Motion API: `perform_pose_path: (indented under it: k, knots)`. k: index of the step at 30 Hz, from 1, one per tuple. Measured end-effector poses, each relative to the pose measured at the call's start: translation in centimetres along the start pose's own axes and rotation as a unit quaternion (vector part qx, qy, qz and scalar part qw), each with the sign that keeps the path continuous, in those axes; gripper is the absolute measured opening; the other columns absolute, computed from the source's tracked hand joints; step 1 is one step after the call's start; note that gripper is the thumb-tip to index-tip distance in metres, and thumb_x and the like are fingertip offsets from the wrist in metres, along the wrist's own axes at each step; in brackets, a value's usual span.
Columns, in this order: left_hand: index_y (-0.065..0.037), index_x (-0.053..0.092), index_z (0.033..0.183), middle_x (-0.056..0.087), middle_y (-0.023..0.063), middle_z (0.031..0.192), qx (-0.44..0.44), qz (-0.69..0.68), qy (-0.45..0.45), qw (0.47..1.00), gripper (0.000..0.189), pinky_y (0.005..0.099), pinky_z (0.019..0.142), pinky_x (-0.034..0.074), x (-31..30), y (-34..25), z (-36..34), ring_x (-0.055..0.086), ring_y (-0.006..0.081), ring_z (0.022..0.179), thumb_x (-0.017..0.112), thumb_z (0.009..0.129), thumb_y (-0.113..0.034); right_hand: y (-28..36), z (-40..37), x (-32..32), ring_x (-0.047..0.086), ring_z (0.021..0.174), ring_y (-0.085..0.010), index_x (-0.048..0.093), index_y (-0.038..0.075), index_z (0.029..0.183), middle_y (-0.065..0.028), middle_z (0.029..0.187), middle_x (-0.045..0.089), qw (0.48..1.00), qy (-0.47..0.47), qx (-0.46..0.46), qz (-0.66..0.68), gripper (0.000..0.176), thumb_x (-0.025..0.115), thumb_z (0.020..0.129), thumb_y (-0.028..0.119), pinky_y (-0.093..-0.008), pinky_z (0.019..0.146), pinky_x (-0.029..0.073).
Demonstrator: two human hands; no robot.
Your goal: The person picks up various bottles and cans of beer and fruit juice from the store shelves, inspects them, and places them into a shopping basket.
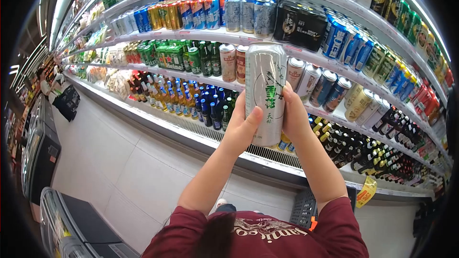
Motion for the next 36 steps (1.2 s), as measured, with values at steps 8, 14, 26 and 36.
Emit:
perform_pose_path:
  k: [8, 14, 26, 36]
  knots:
    - [0.000, 0.018, 0.132, 0.043, 0.0093, 0.118, -0.025, 0.007, 0.001, 1.000, 0.077, 0.0259, 0.086, 0.036, -3.7, -1.2, -3.8, 0.042, 0.0139, 0.105, 0.055, 0.081, -0.044, -4.5, -1.7, 2.5, 0.047, 0.107, -0.0183, 0.034, 0.008, 0.126, -0.0061, 0.116, 0.049, 0.998, 0.050, -0.017, 0.038, 0.048, 0.041, 0.088, 0.037, -0.0336, 0.092, 0.035]
    - [0.001, 0.015, 0.133, 0.037, 0.0123, 0.125, -0.065, 0.026, 0.038, 0.997, 0.076, 0.0310, 0.096, 0.029, -9.2, -2.9, -7.9, 0.034, 0.0179, 0.115, 0.055, 0.083, -0.039, -10.2, -3.9, 7.4, 0.047, 0.107, -0.0196, 0.033, 0.008, 0.125, -0.0070, 0.118, 0.047, 0.997, -0.010, -0.040, 0.071, 0.050, 0.044, 0.087, 0.039, -0.0346, 0.091, 0.037]
    - [0.002, 0.013, 0.134, 0.035, 0.0140, 0.128, -0.155, 0.024, 0.101, 0.983, 0.086, 0.0335, 0.098, 0.025, -15.4, -6.4, -13.4, 0.032, 0.0209, 0.119, 0.059, 0.077, -0.043, -15.2, -7.8, 14.8, 0.034, 0.117, -0.0173, 0.020, 0.004, 0.132, -0.0080, 0.127, 0.036, 0.994, -0.078, -0.068, 0.027, 0.067, 0.044, 0.085, 0.046, -0.0335, 0.098, 0.026]
    - [0.001, 0.015, 0.134, 0.035, 0.0138, 0.127, -0.124, -0.016, 0.142, 0.982, 0.089, 0.0338, 0.096, 0.028, -11.8, -6.3, -13.5, 0.034, 0.0209, 0.117, 0.060, 0.075, -0.048, -11.8, -10.6, 14.6, 0.029, 0.120, -0.0180, 0.015, 0.004, 0.134, -0.0094, 0.129, 0.032, 0.990, -0.105, -0.095, -0.019, 0.074, 0.045, 0.084, 0.048, -0.0327, 0.099, 0.023]
Point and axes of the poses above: each hand's wrist, its own z-axis towards the middle knuckle, its own x-axis out of the palm, y = z × x, the point moved 1 cm from there along z, towards the middle knuckle
